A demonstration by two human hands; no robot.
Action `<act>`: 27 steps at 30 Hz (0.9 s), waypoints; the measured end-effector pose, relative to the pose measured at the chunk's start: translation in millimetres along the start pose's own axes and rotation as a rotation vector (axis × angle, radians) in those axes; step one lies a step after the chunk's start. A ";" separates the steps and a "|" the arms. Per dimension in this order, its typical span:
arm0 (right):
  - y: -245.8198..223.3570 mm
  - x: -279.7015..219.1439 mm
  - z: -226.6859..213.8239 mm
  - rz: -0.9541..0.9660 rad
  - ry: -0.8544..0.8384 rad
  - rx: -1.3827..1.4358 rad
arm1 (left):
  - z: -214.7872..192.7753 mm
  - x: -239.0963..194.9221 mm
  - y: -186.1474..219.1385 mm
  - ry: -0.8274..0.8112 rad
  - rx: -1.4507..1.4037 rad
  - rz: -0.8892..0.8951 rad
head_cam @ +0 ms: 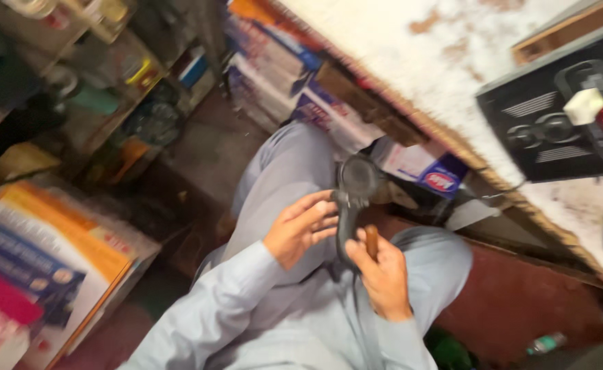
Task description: The person sits on the floor and uses a screwdriver to adjust a knob on a black speaker. They then use a remote control to test the speaker, rotate the unit to inspect its sides, and continue adjusting the knob with the screwdriver.
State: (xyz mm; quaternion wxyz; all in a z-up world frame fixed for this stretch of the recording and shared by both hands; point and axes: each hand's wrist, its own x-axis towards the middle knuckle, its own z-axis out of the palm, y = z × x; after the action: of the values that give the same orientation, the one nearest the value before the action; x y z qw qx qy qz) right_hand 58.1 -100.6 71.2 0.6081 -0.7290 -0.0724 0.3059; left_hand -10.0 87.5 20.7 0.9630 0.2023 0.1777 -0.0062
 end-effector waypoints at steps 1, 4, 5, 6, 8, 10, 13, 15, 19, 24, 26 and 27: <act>-2.6 17.8 1.2 0.050 0.052 0.050 | 0.2 1.1 -0.6 -0.007 -0.028 0.016; 1.3 91.5 6.1 -0.071 0.135 0.158 | -5.2 4.5 -2.2 -0.011 -0.061 0.043; 4.6 117.3 2.8 -0.168 0.209 -0.022 | -7.5 5.2 -3.2 -0.004 -0.066 0.035; 9.4 144.7 -0.9 -0.262 0.283 -0.202 | -10.1 6.4 -4.0 0.004 -0.068 0.031; 18.4 199.7 -11.3 -0.378 0.365 -0.193 | -13.8 8.4 -5.2 0.005 -0.087 0.028; 22.0 255.1 -23.8 -0.576 0.471 -0.578 | -17.1 10.4 -3.1 -0.007 -0.115 0.032; 23.7 323.2 -42.3 -0.519 0.592 -0.950 | -22.8 13.5 1.4 -0.049 -0.164 0.042; 21.3 350.5 -49.8 -0.397 0.602 -0.991 | -25.2 16.2 3.3 -0.013 -0.159 0.017; 12.4 335.5 -48.3 -0.282 0.647 -1.051 | -27.4 22.6 6.2 -0.009 -0.136 -0.022; 8.9 204.8 -3.2 -0.391 0.582 -0.815 | -30.6 32.7 8.8 0.009 -0.118 -0.063; 11.3 155.2 11.7 -0.321 0.447 -0.596 | -29.7 35.4 8.6 0.030 -0.103 -0.073; 13.8 134.8 15.7 -0.195 0.369 -0.511 | -29.0 37.0 8.2 0.032 -0.098 -0.076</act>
State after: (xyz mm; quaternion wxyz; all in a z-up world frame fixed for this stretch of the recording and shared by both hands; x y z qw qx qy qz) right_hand 154.2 -26.5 8.9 0.4349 -0.8907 -0.1046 0.0810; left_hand 15.5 108.6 -13.7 0.9678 0.1481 0.2010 -0.0309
